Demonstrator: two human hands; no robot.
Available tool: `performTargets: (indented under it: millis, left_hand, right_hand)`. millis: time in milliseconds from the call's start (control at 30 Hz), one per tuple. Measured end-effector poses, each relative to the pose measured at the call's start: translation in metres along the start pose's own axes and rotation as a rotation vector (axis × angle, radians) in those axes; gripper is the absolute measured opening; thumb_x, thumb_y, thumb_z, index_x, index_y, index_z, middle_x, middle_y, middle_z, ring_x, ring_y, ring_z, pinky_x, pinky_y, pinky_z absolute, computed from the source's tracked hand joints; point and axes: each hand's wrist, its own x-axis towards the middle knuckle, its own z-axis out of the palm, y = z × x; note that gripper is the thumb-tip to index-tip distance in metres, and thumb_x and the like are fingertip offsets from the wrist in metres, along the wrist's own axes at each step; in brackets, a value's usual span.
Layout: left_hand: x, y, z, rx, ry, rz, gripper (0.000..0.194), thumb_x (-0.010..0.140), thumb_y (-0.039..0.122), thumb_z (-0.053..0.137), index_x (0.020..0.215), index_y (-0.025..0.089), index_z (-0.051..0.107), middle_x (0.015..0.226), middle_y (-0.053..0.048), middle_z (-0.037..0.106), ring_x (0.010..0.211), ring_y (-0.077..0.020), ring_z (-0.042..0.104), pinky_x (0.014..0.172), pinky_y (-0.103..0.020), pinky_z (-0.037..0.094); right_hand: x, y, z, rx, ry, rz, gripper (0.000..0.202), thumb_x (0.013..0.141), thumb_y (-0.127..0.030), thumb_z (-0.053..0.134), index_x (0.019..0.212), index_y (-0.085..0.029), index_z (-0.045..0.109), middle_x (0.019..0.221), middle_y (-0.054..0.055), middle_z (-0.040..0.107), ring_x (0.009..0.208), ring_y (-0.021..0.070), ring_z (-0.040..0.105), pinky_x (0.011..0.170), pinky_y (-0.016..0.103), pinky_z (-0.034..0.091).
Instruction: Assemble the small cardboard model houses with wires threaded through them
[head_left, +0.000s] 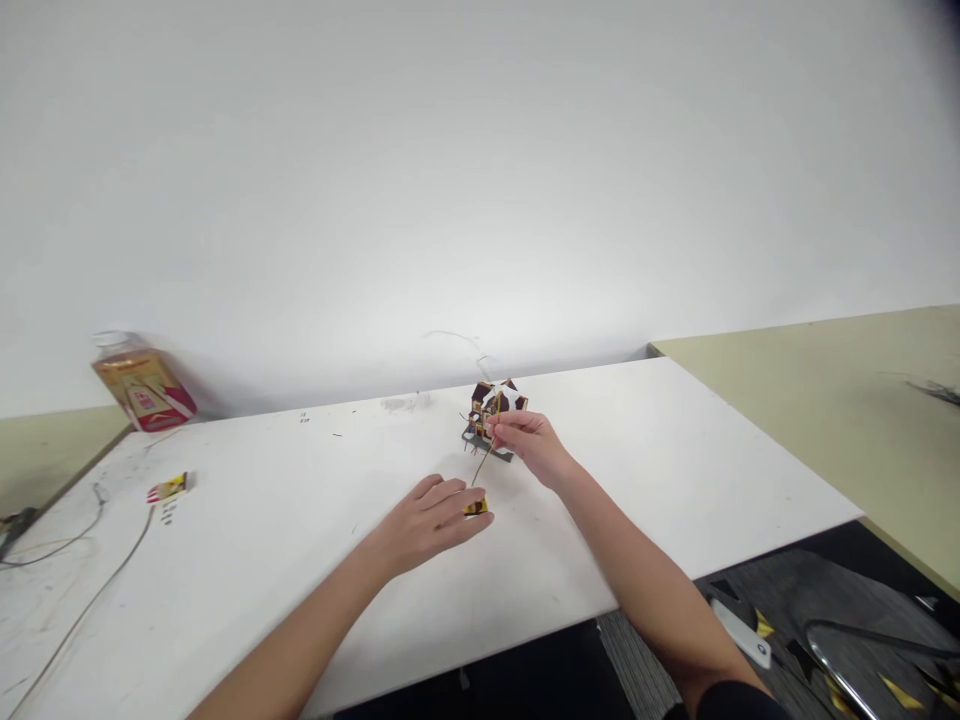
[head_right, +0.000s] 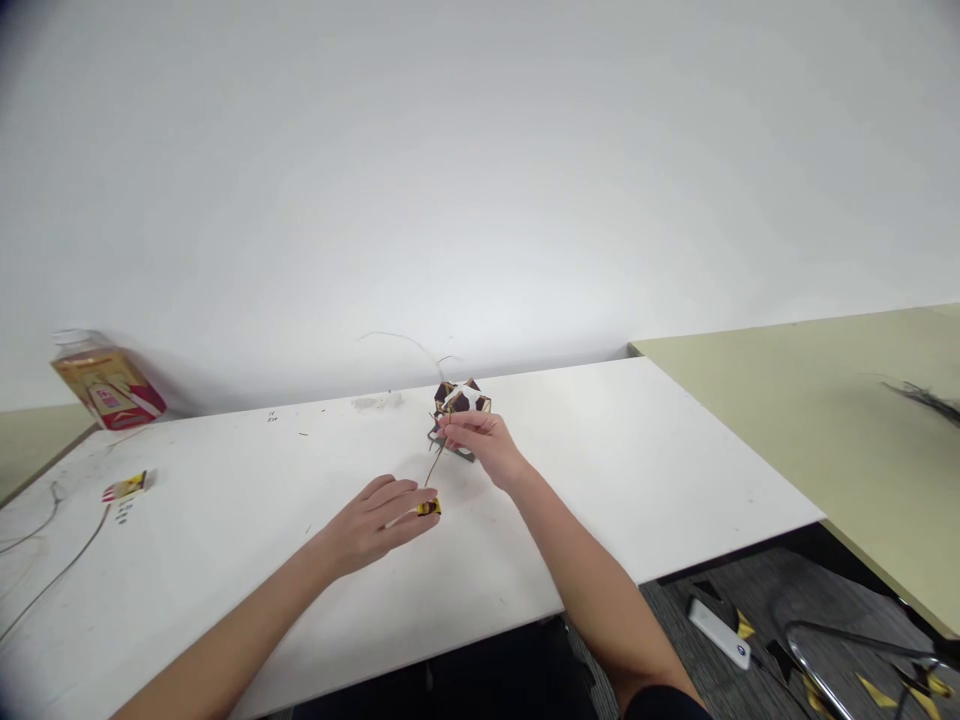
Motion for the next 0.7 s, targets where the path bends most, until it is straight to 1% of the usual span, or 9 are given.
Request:
performTargets:
  millis: [167, 367, 533, 600, 700]
  left_hand:
    - [-0.003, -0.001, 0.002, -0.002, -0.019, -0.018, 0.04, 0.086, 0.008, 0.056, 0.12, 0.028, 0.054, 0.118, -0.005, 0.063, 0.104, -0.0155, 0.057, 0.091, -0.032, 0.043]
    - [0.003, 0.0, -0.002, -0.029, -0.03, -0.023, 0.045, 0.083, -0.002, 0.049, 0.117, 0.026, 0.057, 0.113, -0.005, 0.065, 0.102, -0.0168, 0.057, 0.089, -0.032, 0.042]
    - [0.0, 0.0, 0.001, -0.07, -0.049, -0.033, 0.052, 0.079, -0.008, 0.046, 0.119, 0.025, 0.056, 0.117, -0.005, 0.065, 0.105, -0.0191, 0.056, 0.089, -0.035, 0.042]
    - [-0.001, 0.002, 0.003, -0.105, -0.055, -0.064, 0.049, 0.08, -0.006, 0.048, 0.119, 0.024, 0.056, 0.117, -0.005, 0.065, 0.105, -0.0192, 0.056, 0.089, -0.035, 0.043]
    - [0.0, 0.003, 0.004, -0.169, -0.055, -0.133, 0.038, 0.085, 0.004, 0.051, 0.118, 0.022, 0.056, 0.112, -0.006, 0.067, 0.102, -0.0182, 0.057, 0.088, -0.034, 0.045]
  right_hand:
    - [0.001, -0.015, -0.013, 0.09, 0.082, -0.044, 0.023, 0.065, -0.035, 0.08, 0.082, -0.021, 0.073, 0.073, 0.001, 0.068, 0.064, 0.0114, 0.059, 0.068, 0.031, 0.049]
    - [0.004, -0.029, -0.029, 0.14, 0.221, -0.126, 0.024, 0.065, -0.039, 0.079, 0.079, -0.023, 0.068, 0.072, -0.002, 0.064, 0.063, 0.0103, 0.057, 0.066, 0.03, 0.05]
    - [0.007, -0.038, -0.045, 0.24, 0.371, -0.14, 0.025, 0.065, -0.039, 0.078, 0.08, -0.024, 0.065, 0.072, -0.005, 0.063, 0.062, 0.0091, 0.056, 0.066, 0.028, 0.051]
    - [0.01, -0.039, -0.053, 0.314, 0.427, -0.136, 0.024, 0.066, -0.038, 0.077, 0.08, -0.025, 0.064, 0.071, -0.006, 0.063, 0.061, 0.0089, 0.056, 0.067, 0.028, 0.052]
    - [0.015, -0.036, -0.06, 0.421, 0.514, -0.096, 0.023, 0.064, -0.036, 0.078, 0.077, -0.025, 0.063, 0.069, -0.007, 0.063, 0.058, 0.0081, 0.056, 0.066, 0.027, 0.051]
